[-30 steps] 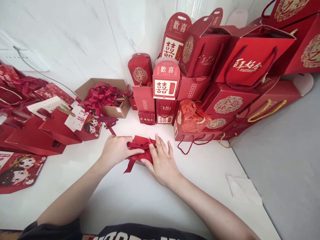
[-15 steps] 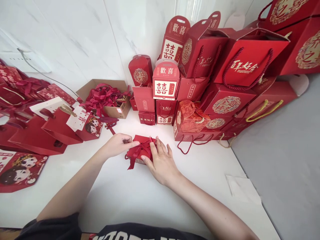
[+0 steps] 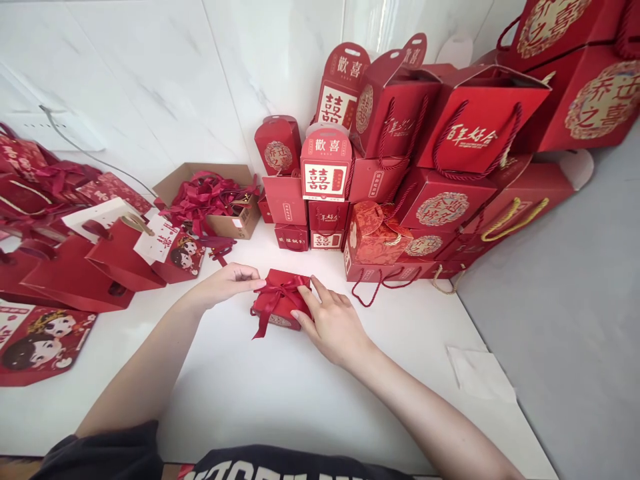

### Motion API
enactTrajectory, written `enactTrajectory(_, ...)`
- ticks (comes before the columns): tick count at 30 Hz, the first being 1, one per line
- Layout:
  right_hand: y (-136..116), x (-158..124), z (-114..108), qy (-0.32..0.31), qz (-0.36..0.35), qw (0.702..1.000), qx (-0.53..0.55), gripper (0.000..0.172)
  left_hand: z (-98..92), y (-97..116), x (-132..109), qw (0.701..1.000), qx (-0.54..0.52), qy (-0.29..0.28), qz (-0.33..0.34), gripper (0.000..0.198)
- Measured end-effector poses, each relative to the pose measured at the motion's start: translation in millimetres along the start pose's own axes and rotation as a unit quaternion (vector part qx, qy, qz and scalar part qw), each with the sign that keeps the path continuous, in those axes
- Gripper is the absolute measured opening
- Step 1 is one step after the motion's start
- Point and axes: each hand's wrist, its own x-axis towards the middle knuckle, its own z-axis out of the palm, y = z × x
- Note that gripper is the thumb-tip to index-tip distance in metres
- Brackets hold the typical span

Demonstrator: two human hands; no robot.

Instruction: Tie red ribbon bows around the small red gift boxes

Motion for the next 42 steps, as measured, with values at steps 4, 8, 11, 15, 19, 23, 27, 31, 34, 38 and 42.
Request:
enactTrajectory(4,2.2,-2.4,-2.0,0.037,-0.013,0.999,-0.021,0.046,-0.7,1.9,-2.5,0.999,0.027,0.027,0.009,0.035)
enactTrajectory(8,5.5,-7.3,-7.7,0.126,-0.023,0.992,0.0,0.034,0.1,2.1,-6.4,0.989,0.075,0.124,0.017,0.041)
enactTrajectory(11,7.3,-11.0,-15.3,0.164,-0.034,0.985,0.028,0.028,4.5,6.7,-9.4,0.982,0.137,0.107,0.071,0.056)
enactTrajectory(15,8.8,-11.5,-31.1,0.193,-0.036,0.979,0.053,0.023,15.4,12.6,-12.4,0.971,0.201,-0.002,0.126,0.1)
enactTrajectory(19,8.9,-10.2,-51.1,0.232,-0.041,0.969,0.068,0.021,24.0,16.5,-19.8,0.965,0.242,0.029,0.102,0.099)
enactTrajectory(23,10.3,-12.8,-67.6,0.266,-0.05,0.959,0.085,0.018,16.6,24.4,-44.6,0.944,0.31,0.103,0.031,0.099)
enactTrajectory(27,16.6,-18.9,-79.4,0.283,-0.037,0.954,0.091,0.016,-8.9,22.0,-89.9,0.907,0.357,0.204,-0.092,0.091)
enactTrajectory(31,25.2,-22.9,-88.2,0.313,-0.034,0.947,0.07,0.014,-33.6,0.7,-139.3,0.845,0.37,0.323,-0.212,0.085)
enactTrajectory(34,29.8,-22.6,-91.4,0.324,-0.036,0.943,0.062,0.015,-45.6,-23.3,-166.1,0.792,0.384,0.371,-0.295,0.087)
enactTrajectory(38,31.6,-20.4,-92.2,0.315,-0.033,0.946,0.068,0.017,-63.4,-61.9,-185.4,0.752,0.356,0.395,-0.388,0.098)
enactTrajectory(42,32.5,-20.7,-96.2,0.321,-0.028,0.945,0.051,0.017,-82.9,-95.0,-192.5,0.743,0.37,0.388,-0.4,0.09)
